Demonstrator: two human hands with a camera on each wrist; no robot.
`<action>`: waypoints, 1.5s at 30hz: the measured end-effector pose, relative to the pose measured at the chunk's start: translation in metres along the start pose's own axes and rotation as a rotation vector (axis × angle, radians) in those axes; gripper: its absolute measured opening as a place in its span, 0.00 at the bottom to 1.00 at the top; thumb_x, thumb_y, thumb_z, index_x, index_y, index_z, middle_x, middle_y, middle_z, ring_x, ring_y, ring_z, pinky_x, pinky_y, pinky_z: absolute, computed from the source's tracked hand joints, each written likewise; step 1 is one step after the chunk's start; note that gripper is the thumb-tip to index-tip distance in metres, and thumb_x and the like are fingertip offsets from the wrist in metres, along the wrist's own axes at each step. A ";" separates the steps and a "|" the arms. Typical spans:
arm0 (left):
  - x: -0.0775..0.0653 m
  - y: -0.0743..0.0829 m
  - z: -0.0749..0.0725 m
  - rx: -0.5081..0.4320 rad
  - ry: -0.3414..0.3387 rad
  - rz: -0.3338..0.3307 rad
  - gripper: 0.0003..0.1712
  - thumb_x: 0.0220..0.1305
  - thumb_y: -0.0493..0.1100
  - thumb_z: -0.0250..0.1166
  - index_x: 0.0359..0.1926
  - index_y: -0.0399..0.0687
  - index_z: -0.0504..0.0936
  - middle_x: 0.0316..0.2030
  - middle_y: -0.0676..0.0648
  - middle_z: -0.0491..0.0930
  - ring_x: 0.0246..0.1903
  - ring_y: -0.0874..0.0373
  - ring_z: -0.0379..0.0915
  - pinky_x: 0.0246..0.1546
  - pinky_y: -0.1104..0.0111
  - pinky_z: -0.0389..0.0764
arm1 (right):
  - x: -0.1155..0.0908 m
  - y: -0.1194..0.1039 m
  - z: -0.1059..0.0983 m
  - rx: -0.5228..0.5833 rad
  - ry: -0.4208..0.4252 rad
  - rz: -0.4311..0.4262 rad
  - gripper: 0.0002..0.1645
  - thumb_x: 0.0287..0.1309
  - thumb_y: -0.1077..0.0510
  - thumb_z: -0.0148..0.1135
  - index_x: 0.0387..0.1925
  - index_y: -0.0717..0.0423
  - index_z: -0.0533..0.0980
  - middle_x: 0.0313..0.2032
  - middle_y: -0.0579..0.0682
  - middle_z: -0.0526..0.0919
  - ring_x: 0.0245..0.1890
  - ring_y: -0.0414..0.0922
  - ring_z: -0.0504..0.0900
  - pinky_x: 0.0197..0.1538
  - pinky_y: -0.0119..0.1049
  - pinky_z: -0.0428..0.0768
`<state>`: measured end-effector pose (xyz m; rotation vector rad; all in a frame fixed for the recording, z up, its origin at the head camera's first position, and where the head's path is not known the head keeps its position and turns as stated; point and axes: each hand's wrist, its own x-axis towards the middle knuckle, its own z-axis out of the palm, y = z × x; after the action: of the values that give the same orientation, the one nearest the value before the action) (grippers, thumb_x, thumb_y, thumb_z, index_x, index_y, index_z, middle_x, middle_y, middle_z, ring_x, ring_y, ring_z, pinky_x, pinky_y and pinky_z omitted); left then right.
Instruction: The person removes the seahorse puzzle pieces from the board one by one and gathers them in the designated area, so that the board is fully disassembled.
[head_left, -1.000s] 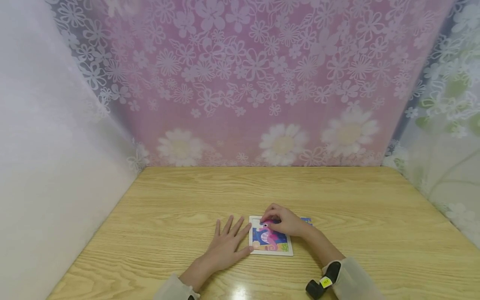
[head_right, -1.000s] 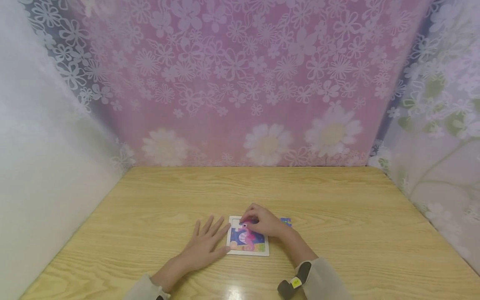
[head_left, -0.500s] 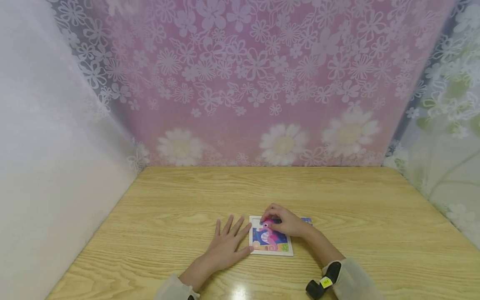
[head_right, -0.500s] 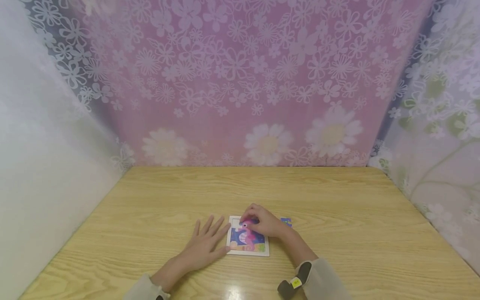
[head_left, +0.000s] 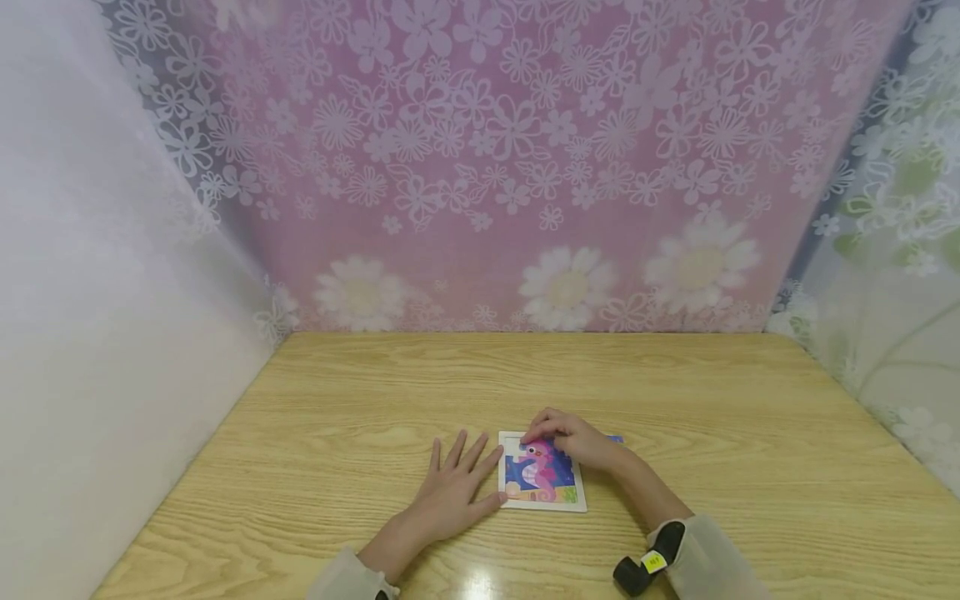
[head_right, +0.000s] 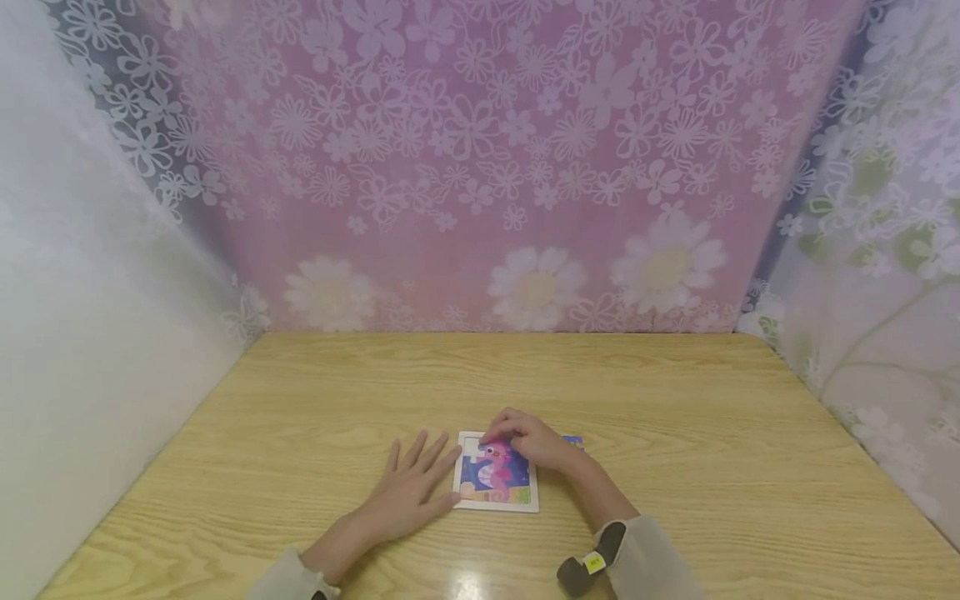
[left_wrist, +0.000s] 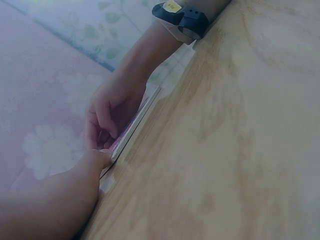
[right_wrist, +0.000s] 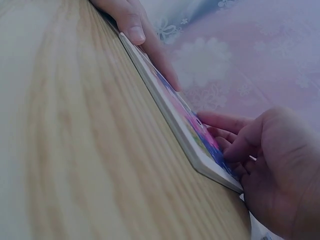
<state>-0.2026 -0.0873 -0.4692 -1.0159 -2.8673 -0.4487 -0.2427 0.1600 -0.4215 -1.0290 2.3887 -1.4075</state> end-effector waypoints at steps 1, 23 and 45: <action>0.000 0.000 0.000 -0.001 0.000 -0.001 0.39 0.65 0.69 0.37 0.70 0.56 0.53 0.69 0.45 0.46 0.67 0.41 0.32 0.58 0.40 0.30 | 0.000 0.001 0.000 -0.005 -0.004 -0.003 0.27 0.45 0.82 0.39 0.43 0.71 0.78 0.44 0.64 0.73 0.45 0.58 0.69 0.48 0.45 0.68; 0.000 0.000 -0.001 0.000 0.005 0.012 0.38 0.66 0.68 0.37 0.70 0.54 0.54 0.69 0.43 0.46 0.67 0.40 0.33 0.58 0.39 0.31 | -0.001 0.007 -0.001 -0.036 -0.021 -0.032 0.29 0.41 0.83 0.41 0.45 0.69 0.76 0.44 0.62 0.72 0.44 0.56 0.70 0.49 0.45 0.68; 0.000 0.000 0.001 -0.004 0.003 0.011 0.38 0.66 0.68 0.37 0.70 0.54 0.54 0.69 0.44 0.46 0.67 0.40 0.31 0.57 0.39 0.30 | -0.001 0.004 -0.001 -0.063 -0.040 -0.003 0.20 0.50 0.78 0.52 0.46 0.68 0.77 0.45 0.60 0.71 0.48 0.55 0.68 0.53 0.47 0.66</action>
<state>-0.2026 -0.0871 -0.4701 -1.0296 -2.8580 -0.4554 -0.2444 0.1627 -0.4247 -1.0662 2.4183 -1.3075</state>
